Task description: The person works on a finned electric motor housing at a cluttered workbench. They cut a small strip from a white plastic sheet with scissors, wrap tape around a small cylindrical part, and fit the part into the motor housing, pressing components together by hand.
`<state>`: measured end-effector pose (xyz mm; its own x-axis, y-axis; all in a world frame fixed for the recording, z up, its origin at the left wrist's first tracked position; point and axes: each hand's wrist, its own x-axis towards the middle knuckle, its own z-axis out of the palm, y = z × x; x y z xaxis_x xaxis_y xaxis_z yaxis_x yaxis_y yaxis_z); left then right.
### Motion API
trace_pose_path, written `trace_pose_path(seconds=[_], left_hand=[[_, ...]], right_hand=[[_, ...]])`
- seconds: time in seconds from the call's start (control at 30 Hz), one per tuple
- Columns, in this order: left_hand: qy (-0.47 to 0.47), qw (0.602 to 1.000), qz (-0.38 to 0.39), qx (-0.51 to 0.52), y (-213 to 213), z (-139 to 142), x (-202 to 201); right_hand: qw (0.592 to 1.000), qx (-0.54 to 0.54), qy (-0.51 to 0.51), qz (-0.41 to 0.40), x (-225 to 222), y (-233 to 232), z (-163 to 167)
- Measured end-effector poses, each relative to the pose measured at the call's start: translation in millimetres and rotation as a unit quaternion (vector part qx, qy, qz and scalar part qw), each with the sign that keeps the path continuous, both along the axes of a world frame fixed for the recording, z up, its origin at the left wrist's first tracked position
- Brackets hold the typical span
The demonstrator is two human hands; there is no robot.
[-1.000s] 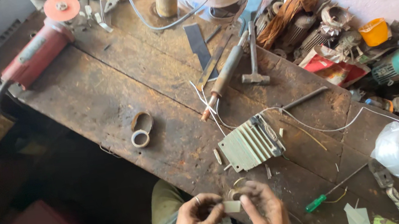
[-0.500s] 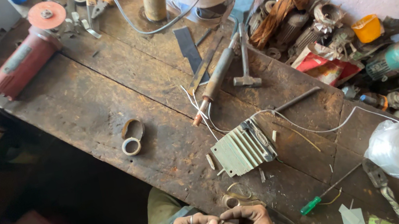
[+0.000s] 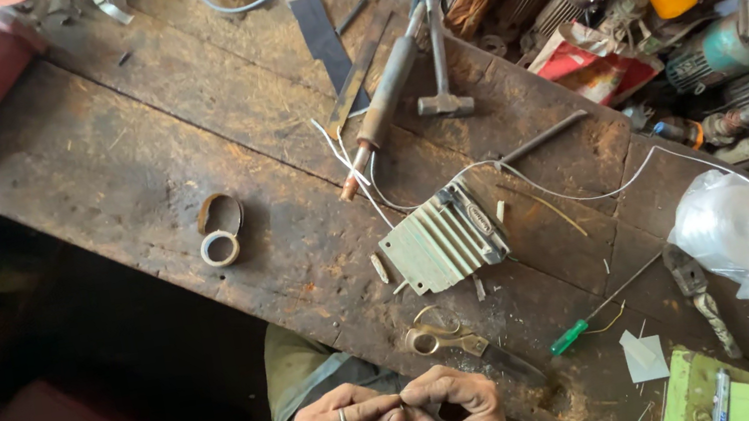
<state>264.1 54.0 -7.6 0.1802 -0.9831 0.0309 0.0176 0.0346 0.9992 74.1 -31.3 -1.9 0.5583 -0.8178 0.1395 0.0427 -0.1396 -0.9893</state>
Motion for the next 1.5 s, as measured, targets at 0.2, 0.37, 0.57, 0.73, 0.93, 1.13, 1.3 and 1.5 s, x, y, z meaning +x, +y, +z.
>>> trace_pose_path(seconds=[0.2,0.37,0.57,0.73,0.93,1.13,1.3,1.5], left_hand=[[-0.087,0.995,0.048,-0.023,1.2,26.1,-3.0],[-0.106,0.992,0.051,-0.043,-1.5,39.9,3.2],[-0.106,0.990,0.001,-0.090,-15.6,38.4,31.6],[0.088,0.995,0.027,0.050,-37.5,24.4,29.2],[0.056,0.994,0.034,-0.083,-37.6,36.5,19.3],[0.028,0.995,-0.013,-0.092,-32.4,40.2,26.2],[0.143,0.989,-0.029,0.033,-28.3,33.9,22.6],[0.265,0.950,-0.062,0.154,-24.1,17.1,22.3]], right_hand=[[0.998,-0.001,-0.063,-0.003,12.5,5.7,9.3],[0.995,-0.004,-0.096,0.014,17.0,6.7,11.0],[0.993,0.097,-0.055,0.042,20.6,4.5,7.9],[0.929,0.313,-0.193,-0.043,36.1,-3.9,2.8],[0.973,0.174,-0.153,-0.003,34.2,-17.0,27.0],[0.994,0.054,-0.061,0.068,22.4,-30.9,35.0],[0.991,0.084,-0.090,0.057,22.9,-23.0,20.2],[0.983,0.156,-0.081,0.056,13.8,-12.7,6.0]])
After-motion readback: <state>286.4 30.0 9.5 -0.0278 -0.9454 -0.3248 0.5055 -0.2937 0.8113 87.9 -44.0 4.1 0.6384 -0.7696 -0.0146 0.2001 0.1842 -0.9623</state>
